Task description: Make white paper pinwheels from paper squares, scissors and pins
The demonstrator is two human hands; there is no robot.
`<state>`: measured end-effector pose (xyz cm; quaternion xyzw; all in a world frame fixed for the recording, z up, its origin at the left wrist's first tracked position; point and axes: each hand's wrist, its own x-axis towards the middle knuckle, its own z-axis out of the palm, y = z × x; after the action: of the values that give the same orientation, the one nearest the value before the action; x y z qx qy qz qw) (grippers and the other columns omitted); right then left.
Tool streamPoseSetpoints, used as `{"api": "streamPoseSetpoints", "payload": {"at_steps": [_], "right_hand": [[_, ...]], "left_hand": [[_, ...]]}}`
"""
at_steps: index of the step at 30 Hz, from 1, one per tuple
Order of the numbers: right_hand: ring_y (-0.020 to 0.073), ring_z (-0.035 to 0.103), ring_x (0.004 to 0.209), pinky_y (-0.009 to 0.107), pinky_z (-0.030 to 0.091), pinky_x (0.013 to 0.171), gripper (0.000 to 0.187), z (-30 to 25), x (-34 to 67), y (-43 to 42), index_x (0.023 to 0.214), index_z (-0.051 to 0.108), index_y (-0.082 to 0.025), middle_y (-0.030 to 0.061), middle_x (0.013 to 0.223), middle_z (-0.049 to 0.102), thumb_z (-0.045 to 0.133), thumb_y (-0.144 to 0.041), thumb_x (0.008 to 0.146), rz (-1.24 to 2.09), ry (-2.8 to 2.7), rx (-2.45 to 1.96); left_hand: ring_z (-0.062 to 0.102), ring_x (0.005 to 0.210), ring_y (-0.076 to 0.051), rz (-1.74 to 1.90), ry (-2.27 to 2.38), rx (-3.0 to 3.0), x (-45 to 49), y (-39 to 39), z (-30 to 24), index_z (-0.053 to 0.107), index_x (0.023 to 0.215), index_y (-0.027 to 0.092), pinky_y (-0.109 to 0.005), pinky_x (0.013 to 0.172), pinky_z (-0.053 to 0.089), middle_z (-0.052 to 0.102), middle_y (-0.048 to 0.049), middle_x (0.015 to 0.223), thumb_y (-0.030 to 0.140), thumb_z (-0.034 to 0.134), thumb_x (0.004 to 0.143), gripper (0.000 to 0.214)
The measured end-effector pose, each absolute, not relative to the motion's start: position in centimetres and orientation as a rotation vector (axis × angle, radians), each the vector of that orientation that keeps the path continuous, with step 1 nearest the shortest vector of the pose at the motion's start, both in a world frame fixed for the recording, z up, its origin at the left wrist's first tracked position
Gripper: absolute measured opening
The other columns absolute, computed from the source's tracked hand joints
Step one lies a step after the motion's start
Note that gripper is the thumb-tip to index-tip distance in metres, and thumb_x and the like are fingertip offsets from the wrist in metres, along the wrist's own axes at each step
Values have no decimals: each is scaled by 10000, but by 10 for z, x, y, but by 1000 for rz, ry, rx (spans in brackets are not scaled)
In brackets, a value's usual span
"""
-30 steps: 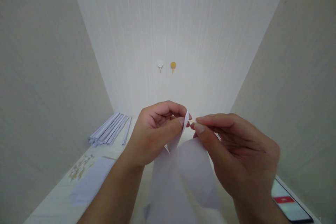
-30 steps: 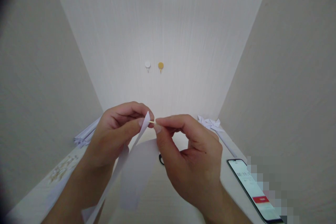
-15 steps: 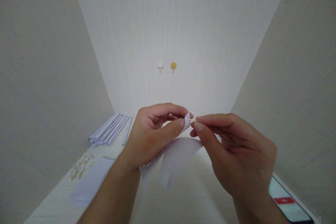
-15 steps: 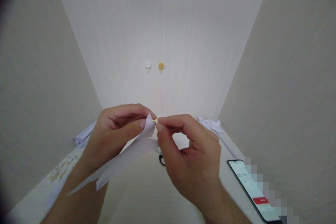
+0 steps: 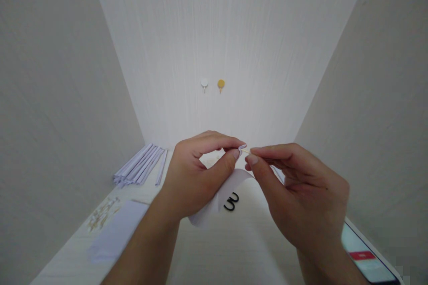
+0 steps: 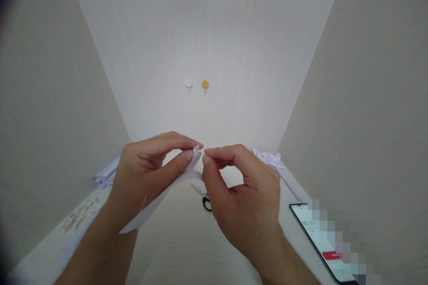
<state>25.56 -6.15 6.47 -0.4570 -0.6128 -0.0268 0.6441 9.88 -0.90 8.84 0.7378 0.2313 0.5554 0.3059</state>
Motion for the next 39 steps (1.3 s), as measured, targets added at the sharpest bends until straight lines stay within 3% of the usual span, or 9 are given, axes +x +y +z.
{"api": "streamPoseSetpoints", "payload": {"at_steps": [23, 39], "right_hand": [[182, 704, 776, 341, 544, 732, 185, 68, 257, -60, 869, 734, -253, 1, 853, 767, 739, -78, 809, -104, -1456, -998], [197, 719, 790, 349, 579, 723, 207, 66, 254, -57, 906, 753, -263, 19, 870, 761, 728, -76, 821, 8, -1434, -823]], "left_hand": [[677, 871, -202, 1495, 588, 2045, 98, -3, 86, 808, 943, 275, -336, 839, 532, 774, -47, 940, 223, 727, 848, 135], [705, 815, -159, 1414, 457, 1729, 97, 4, 82, 744, 853, 200, -279, 780, 567, 762, -31, 854, 230, 815, 775, 110]]}}
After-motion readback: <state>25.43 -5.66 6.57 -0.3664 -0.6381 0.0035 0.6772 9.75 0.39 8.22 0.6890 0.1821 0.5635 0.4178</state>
